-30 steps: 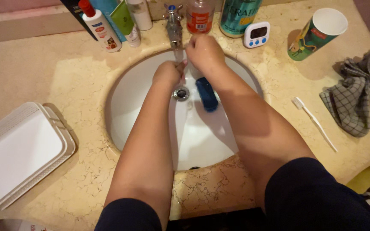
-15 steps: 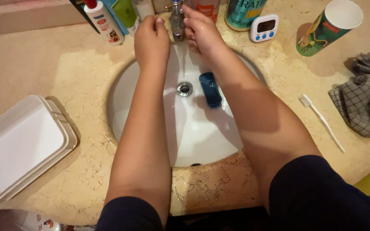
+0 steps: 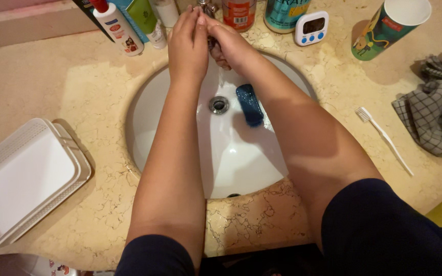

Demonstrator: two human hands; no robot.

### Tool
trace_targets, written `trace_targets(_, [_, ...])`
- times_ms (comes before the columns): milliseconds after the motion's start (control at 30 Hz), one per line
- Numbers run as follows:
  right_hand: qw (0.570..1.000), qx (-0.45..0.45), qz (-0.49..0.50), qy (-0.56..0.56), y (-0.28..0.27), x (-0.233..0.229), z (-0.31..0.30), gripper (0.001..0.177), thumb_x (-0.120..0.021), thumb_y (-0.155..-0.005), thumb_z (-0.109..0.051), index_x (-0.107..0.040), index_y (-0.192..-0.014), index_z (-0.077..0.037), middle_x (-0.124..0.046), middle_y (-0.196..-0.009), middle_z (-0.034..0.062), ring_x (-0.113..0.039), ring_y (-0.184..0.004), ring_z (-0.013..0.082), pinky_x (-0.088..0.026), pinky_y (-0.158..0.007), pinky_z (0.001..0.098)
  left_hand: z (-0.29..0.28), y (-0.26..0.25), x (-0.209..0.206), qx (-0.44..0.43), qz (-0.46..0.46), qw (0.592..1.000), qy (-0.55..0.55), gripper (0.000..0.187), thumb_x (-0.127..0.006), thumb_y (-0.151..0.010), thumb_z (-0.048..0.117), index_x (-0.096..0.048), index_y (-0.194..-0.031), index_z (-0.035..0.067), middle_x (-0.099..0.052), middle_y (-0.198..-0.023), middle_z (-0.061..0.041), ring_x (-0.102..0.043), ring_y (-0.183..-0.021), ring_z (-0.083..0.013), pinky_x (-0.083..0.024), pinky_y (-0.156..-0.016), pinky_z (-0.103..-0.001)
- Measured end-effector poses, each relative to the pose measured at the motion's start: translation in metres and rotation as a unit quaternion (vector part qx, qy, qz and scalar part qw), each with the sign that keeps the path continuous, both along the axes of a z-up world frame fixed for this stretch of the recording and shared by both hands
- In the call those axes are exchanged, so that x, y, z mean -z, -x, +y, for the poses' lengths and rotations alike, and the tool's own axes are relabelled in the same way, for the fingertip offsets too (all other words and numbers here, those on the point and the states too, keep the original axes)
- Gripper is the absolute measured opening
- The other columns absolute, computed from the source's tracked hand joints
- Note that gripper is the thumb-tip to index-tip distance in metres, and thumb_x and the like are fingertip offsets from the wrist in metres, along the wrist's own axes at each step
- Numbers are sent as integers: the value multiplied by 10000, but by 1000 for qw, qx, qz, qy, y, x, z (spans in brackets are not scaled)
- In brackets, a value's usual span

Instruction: The person washes their hands and a bottle in a sink with water, then wipes bottles retrieved from a basket with a cloth and arranges them onto a tray.

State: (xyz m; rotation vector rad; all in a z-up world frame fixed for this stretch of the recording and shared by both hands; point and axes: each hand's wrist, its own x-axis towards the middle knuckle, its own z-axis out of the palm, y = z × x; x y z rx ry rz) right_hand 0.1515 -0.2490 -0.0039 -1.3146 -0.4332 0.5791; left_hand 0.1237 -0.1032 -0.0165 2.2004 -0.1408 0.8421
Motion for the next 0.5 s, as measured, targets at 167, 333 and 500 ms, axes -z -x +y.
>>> trace_targets(167, [1000, 19, -22, 11, -8, 16, 3, 559, -360, -1076, -375, -352, -1634, -367, -374, -581, -57, -278, -451, 72, -252, -424, 258, 1, -1, -1, 38, 16, 999, 18, 497, -429, -1085, 331, -591, -1417, 0, -555, -1497, -207, -532, -1386, -380, -397, -1161, -404])
trace_targets(333, [991, 65, -114, -28, -14, 43, 7, 529, -488, -1144, -327, -434, -1666, -262, -466, -732, -52, -375, -563, 94, -315, -526, 285, 4, 25, -41, -26, -5, 998, -52, 373, -574, -1024, 202, -665, -1266, -67, -603, -1366, -295, -588, -1232, -434, -488, -1039, -436])
trace_targets(500, [781, 353, -447, 256, 19, 6, 5, 212, -663, -1032, -292, -563, -1034, -105, -678, -721, 126, -700, -696, 354, -493, -607, 473, 16, 120, -101, -63, 274, 959, 23, 267, -611, -960, 255, -718, -857, 33, -713, -732, -182, -739, -698, -344, -549, -684, -472])
